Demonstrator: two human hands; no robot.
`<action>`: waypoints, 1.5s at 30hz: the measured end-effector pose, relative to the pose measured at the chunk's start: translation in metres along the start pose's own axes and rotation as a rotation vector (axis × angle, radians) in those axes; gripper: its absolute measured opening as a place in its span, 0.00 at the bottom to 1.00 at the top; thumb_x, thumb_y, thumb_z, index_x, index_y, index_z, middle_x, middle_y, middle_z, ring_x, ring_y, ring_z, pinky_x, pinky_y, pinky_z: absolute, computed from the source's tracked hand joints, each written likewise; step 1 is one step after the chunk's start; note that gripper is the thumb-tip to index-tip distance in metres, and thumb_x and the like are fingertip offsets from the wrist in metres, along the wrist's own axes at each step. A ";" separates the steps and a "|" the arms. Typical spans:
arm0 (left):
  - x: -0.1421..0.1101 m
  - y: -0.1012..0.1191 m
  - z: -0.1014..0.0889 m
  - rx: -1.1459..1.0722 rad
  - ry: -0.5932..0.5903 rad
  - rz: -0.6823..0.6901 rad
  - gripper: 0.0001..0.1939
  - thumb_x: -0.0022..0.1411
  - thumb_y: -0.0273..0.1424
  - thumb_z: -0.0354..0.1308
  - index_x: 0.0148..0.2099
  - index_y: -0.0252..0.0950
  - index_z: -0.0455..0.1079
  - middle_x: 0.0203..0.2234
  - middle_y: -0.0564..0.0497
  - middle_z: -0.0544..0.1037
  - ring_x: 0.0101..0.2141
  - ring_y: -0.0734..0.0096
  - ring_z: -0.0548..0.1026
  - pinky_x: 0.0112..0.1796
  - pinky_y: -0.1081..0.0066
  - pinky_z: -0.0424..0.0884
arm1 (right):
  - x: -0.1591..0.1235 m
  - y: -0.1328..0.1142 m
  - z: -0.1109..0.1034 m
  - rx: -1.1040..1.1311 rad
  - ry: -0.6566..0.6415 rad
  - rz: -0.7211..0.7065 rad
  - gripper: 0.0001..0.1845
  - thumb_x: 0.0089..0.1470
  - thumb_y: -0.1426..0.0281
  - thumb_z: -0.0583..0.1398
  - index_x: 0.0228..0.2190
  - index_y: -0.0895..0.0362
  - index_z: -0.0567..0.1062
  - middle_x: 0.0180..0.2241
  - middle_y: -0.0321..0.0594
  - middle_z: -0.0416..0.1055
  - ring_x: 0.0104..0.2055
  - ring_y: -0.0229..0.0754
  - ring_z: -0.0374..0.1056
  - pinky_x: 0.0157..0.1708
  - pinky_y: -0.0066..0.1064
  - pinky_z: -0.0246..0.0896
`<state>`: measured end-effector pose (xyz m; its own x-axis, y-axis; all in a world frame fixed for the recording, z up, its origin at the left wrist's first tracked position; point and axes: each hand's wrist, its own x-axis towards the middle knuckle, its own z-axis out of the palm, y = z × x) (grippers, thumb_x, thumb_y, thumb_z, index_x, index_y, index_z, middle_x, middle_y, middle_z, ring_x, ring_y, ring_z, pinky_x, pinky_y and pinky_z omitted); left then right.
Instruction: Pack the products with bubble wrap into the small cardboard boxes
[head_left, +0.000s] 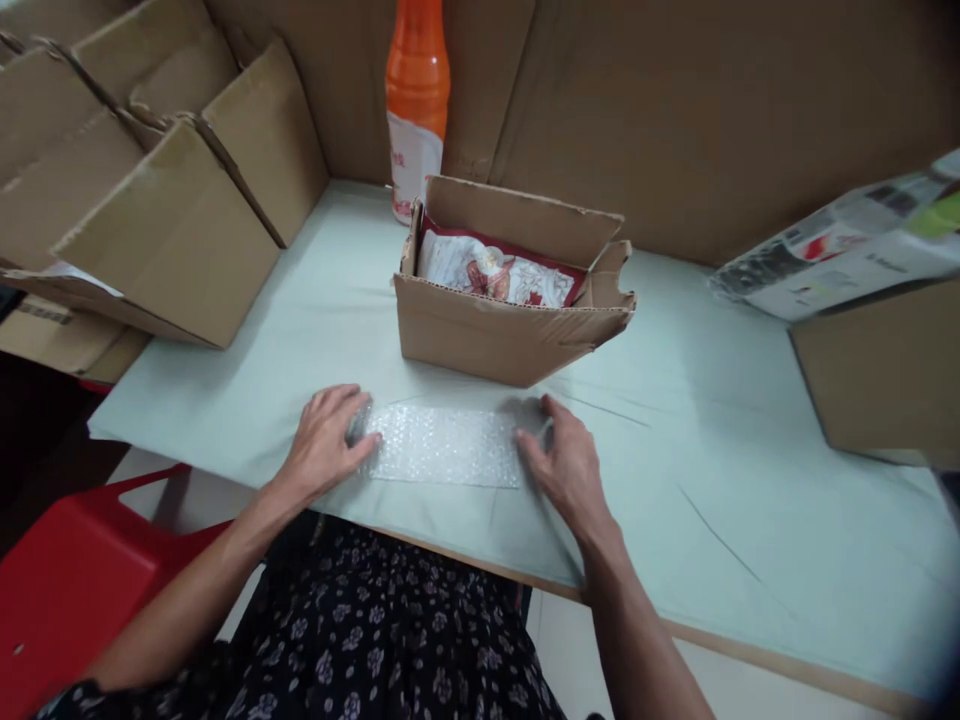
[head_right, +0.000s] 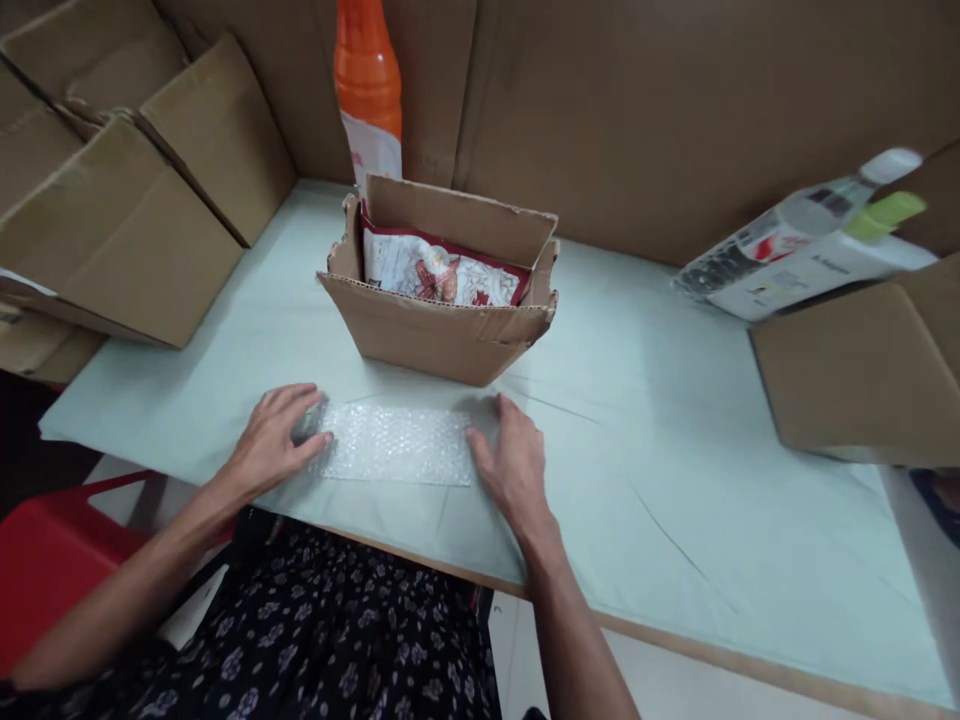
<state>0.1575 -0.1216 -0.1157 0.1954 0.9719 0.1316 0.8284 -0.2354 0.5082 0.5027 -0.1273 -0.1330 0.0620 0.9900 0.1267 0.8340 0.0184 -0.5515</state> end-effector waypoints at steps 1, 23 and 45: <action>-0.010 0.000 0.003 0.038 0.011 0.003 0.18 0.60 0.37 0.60 0.51 0.36 0.73 0.57 0.37 0.73 0.60 0.42 0.67 0.59 0.42 0.64 | -0.006 -0.004 0.006 -0.050 -0.007 -0.044 0.27 0.58 0.58 0.60 0.54 0.61 0.73 0.57 0.59 0.71 0.58 0.63 0.68 0.54 0.58 0.64; 0.085 0.062 0.049 -0.182 -0.096 0.227 0.25 0.60 0.26 0.57 0.60 0.33 0.70 0.53 0.40 0.77 0.54 0.49 0.74 0.57 0.50 0.68 | -0.118 -0.056 -0.022 0.464 -0.267 0.016 0.19 0.59 0.69 0.58 0.52 0.53 0.77 0.43 0.43 0.80 0.38 0.43 0.79 0.33 0.32 0.76; -0.031 0.062 0.047 -0.187 -0.095 0.018 0.31 0.61 0.30 0.58 0.67 0.36 0.62 0.33 0.50 0.76 0.35 0.63 0.74 0.42 0.60 0.74 | -0.103 -0.067 0.009 0.209 0.020 -0.327 0.19 0.63 0.72 0.59 0.54 0.52 0.74 0.51 0.48 0.77 0.52 0.52 0.72 0.49 0.47 0.71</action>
<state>0.2276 -0.1653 -0.1287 0.2655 0.9619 0.0660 0.7145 -0.2422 0.6564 0.4357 -0.2290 -0.1164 -0.1762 0.9244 0.3384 0.6819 0.3626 -0.6353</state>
